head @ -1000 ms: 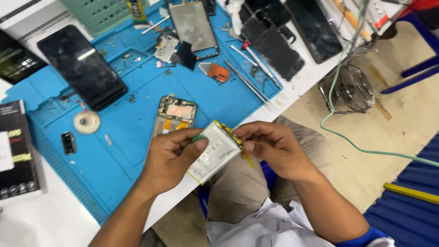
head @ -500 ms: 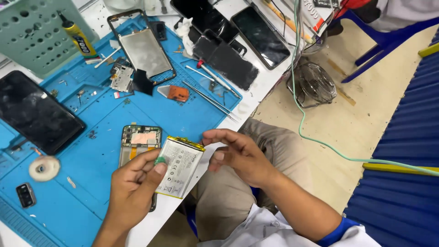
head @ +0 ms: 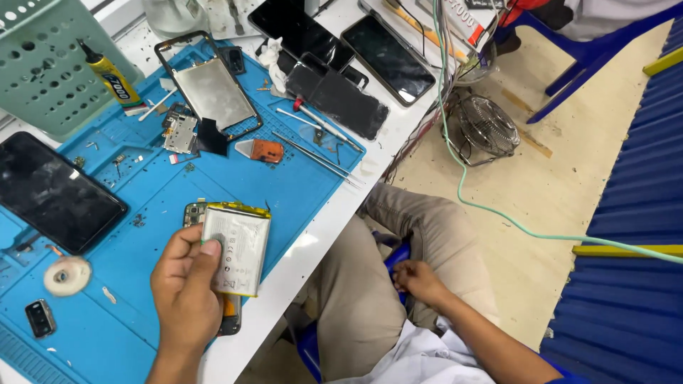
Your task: Removing a battery from a mobile phone chassis and inspecting the internal components
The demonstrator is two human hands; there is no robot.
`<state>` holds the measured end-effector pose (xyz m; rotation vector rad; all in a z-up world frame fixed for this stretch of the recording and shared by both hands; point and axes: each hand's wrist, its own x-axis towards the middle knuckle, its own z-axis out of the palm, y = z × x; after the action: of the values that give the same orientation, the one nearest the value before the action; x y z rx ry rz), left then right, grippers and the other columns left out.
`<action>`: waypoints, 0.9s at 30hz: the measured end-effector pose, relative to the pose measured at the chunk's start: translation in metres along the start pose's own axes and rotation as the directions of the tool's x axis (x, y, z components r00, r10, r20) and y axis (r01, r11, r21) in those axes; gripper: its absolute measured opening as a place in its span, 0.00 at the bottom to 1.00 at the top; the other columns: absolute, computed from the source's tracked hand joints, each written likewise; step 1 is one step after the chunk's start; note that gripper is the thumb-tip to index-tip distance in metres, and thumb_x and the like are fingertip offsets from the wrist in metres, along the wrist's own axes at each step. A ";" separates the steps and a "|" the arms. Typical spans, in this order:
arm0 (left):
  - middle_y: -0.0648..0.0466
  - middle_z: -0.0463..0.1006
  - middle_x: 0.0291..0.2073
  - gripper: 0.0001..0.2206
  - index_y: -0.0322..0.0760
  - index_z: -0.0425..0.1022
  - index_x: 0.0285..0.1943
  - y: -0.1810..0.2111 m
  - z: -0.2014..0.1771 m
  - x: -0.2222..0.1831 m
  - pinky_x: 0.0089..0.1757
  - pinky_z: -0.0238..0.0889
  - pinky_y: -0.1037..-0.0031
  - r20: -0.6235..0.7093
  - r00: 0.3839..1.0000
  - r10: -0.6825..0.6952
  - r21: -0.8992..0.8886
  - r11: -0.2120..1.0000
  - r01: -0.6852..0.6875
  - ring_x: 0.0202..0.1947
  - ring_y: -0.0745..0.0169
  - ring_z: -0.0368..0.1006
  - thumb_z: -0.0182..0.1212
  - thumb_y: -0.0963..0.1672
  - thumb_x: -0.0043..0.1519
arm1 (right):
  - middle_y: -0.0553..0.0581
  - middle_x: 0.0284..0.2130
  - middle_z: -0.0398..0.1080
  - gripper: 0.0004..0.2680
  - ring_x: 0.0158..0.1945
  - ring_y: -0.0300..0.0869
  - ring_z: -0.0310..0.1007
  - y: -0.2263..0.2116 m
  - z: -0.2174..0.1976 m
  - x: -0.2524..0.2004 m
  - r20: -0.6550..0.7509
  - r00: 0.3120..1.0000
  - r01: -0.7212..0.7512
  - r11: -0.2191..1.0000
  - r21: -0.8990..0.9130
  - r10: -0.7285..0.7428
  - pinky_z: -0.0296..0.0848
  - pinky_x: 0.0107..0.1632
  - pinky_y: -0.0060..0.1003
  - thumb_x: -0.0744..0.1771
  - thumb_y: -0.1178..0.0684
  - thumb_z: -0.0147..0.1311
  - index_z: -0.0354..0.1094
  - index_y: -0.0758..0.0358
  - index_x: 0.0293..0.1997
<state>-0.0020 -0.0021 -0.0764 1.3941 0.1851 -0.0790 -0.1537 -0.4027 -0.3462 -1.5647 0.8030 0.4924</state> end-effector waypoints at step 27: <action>0.43 0.78 0.46 0.14 0.34 0.56 0.61 0.000 0.009 0.000 0.51 0.75 0.59 0.094 0.969 0.229 -0.070 0.972 -0.223 0.46 0.57 0.78 0.53 0.40 0.69 | 0.69 0.40 0.78 0.12 0.51 0.62 0.78 -0.055 0.057 -0.043 0.214 0.956 0.286 0.794 -0.537 -0.199 0.77 0.51 0.55 0.62 0.56 0.55 0.74 0.66 0.48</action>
<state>-0.0008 -0.0106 -0.0753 1.3404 -0.0564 0.0446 -0.1344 -0.3374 -0.2868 -2.1184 0.3340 0.6864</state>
